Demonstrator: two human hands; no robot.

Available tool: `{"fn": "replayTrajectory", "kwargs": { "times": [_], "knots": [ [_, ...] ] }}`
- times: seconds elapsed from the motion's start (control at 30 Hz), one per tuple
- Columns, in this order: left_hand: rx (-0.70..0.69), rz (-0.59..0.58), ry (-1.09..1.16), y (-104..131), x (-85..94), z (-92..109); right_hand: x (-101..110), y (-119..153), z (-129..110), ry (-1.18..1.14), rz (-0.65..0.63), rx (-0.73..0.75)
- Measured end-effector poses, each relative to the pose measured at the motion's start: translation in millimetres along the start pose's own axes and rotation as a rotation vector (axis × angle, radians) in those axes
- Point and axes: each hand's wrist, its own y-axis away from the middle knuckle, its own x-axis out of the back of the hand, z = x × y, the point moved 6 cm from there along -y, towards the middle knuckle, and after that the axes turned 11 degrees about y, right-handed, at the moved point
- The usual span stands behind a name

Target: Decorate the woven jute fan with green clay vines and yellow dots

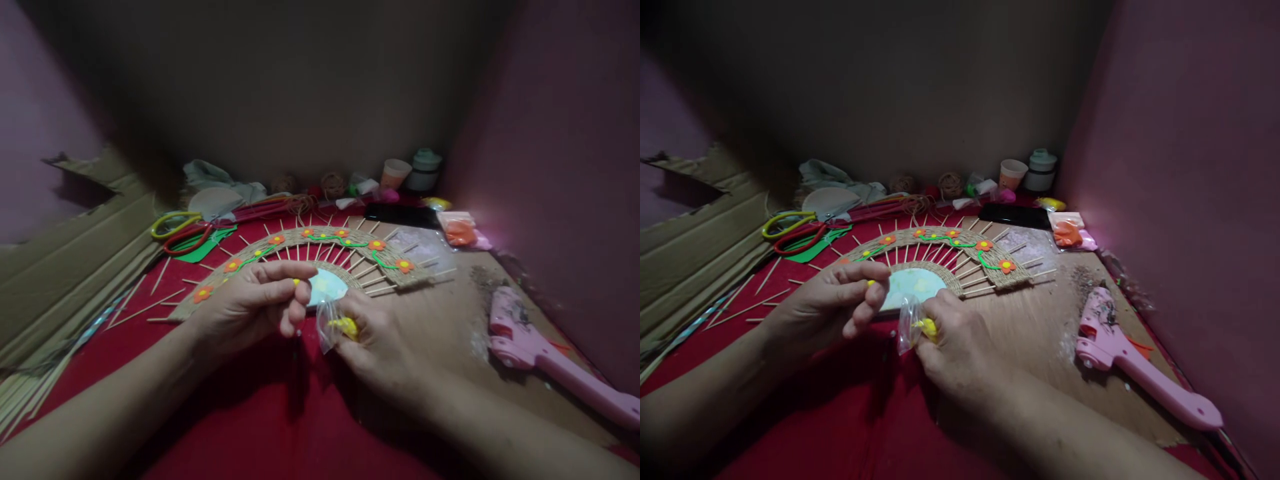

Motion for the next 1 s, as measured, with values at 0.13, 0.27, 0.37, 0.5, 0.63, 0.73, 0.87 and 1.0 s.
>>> {"fn": "replayTrajectory", "kwargs": {
  "times": [0.13,0.27,0.37,0.5,0.63,0.73,0.87,1.0],
  "knots": [
    [0.007,-0.038,-0.025,1,-1.5,0,0,0,0,0.004,0.004,0.010],
    [0.099,-0.154,-0.004,5,-9.3,-10,-3,1,2,-0.008,-0.004,0.009],
    [0.156,-0.232,0.040,11,-15.1,-17,-3,2,3,-0.022,-0.001,-0.008],
    [0.281,-0.269,0.009,17,-18.1,-26,-4,1,1,-0.035,-0.021,-0.014],
    [0.446,-0.317,-0.044,24,-25.1,-32,-3,1,0,-0.061,-0.035,-0.037],
    [0.569,-0.330,-0.063,30,-28.0,-36,0,1,-2,-0.058,-0.018,-0.035],
    [0.587,-0.254,-0.027,30,-19.7,-37,0,0,-4,-0.024,-0.013,0.004],
    [0.355,-0.227,-0.060,21,-12.2,-26,-1,0,-3,-0.021,-0.007,0.010]
  ]
}}
